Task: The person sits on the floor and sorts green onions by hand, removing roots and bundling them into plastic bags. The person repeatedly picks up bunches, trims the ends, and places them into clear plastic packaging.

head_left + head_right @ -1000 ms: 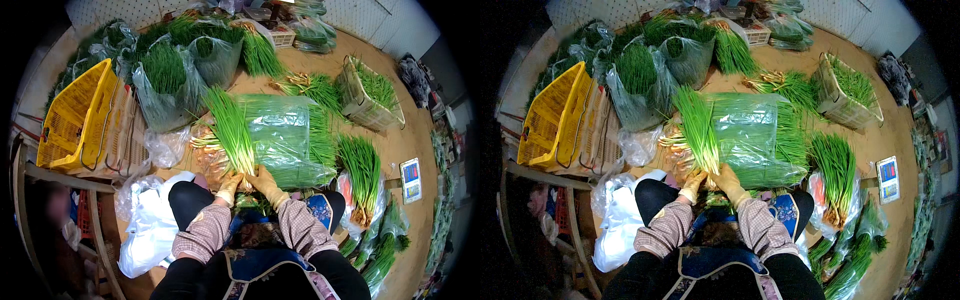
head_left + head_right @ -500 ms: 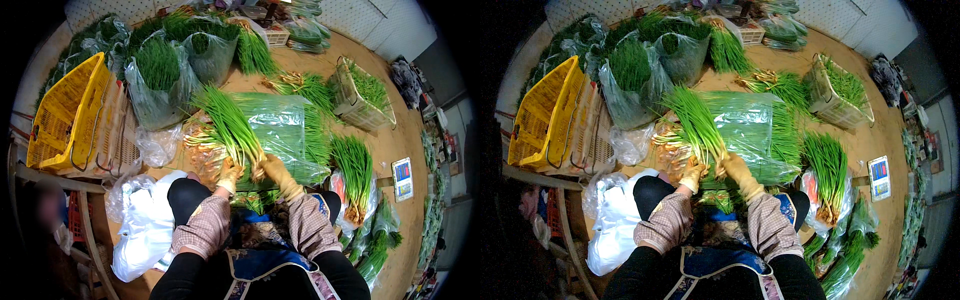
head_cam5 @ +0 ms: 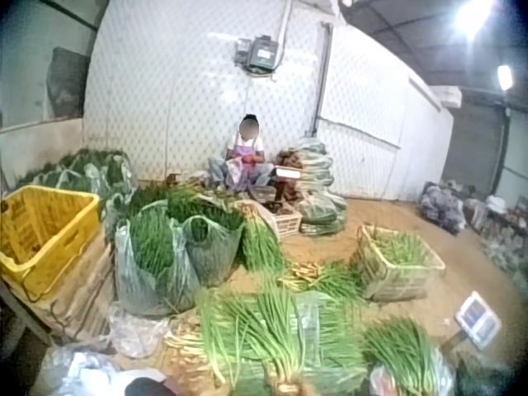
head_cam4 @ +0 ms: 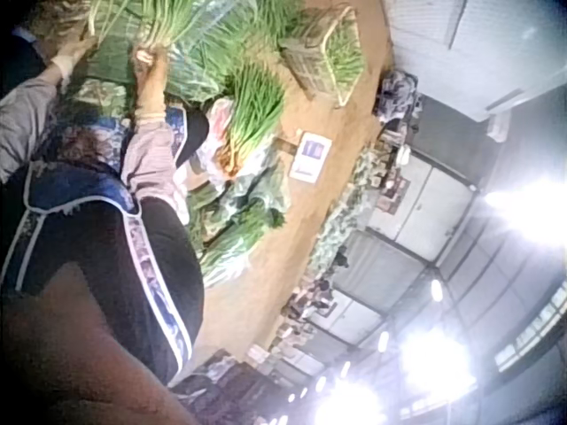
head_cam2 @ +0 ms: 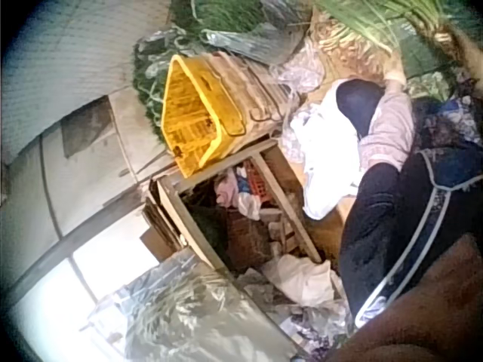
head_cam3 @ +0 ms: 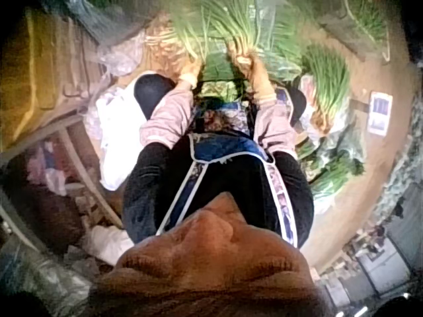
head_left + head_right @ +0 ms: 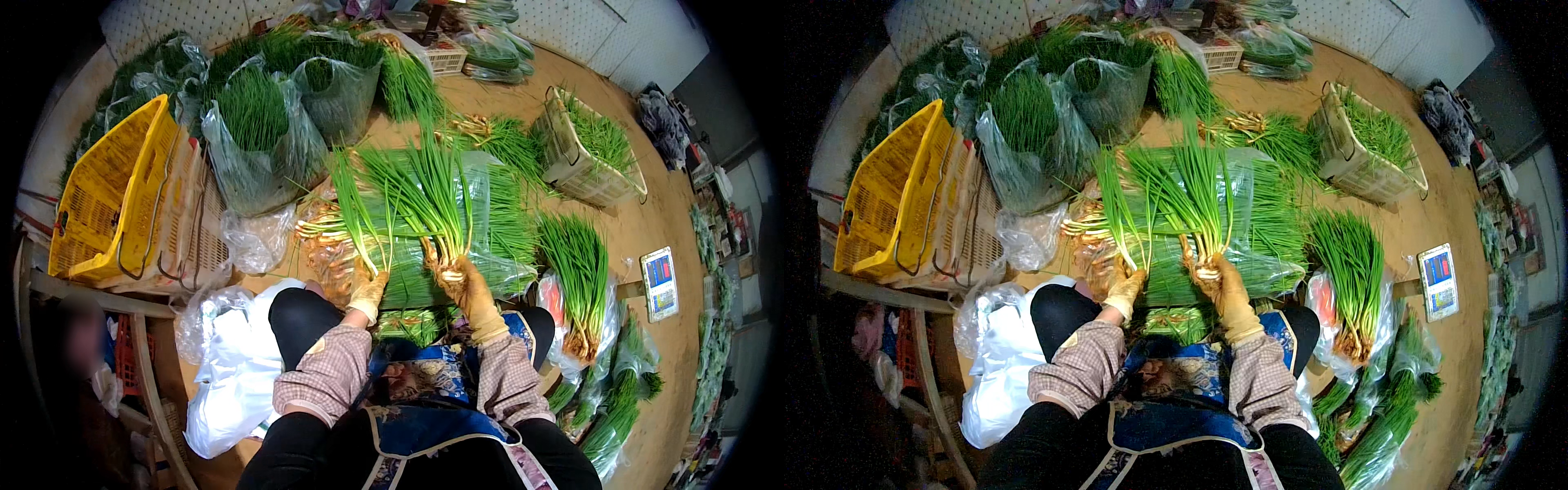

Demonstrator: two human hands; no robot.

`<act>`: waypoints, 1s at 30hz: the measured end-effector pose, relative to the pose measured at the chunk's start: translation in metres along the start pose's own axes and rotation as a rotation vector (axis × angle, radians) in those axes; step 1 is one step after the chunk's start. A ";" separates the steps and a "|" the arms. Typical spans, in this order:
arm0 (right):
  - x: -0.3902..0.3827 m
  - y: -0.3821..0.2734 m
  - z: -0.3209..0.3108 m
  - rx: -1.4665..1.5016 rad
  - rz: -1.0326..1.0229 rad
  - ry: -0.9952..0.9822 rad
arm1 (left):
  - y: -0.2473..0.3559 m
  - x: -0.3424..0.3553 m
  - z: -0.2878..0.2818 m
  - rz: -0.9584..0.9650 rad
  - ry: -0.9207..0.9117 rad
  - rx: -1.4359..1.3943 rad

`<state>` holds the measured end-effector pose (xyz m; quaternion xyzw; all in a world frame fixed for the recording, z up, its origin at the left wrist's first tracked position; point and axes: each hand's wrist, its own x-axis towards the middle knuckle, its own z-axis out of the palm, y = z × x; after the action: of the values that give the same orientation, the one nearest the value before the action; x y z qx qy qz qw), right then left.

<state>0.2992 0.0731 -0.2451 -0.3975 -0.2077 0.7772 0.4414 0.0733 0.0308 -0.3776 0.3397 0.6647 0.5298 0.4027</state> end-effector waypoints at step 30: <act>0.058 0.094 0.065 -1.340 -0.243 0.049 | 0.047 -0.025 -0.026 -0.525 -0.165 -0.576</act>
<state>0.1813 0.0754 -0.2949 -0.5762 -0.6774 0.4166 0.1887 0.0621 0.0072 -0.3245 0.0729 0.5188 0.5445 0.6551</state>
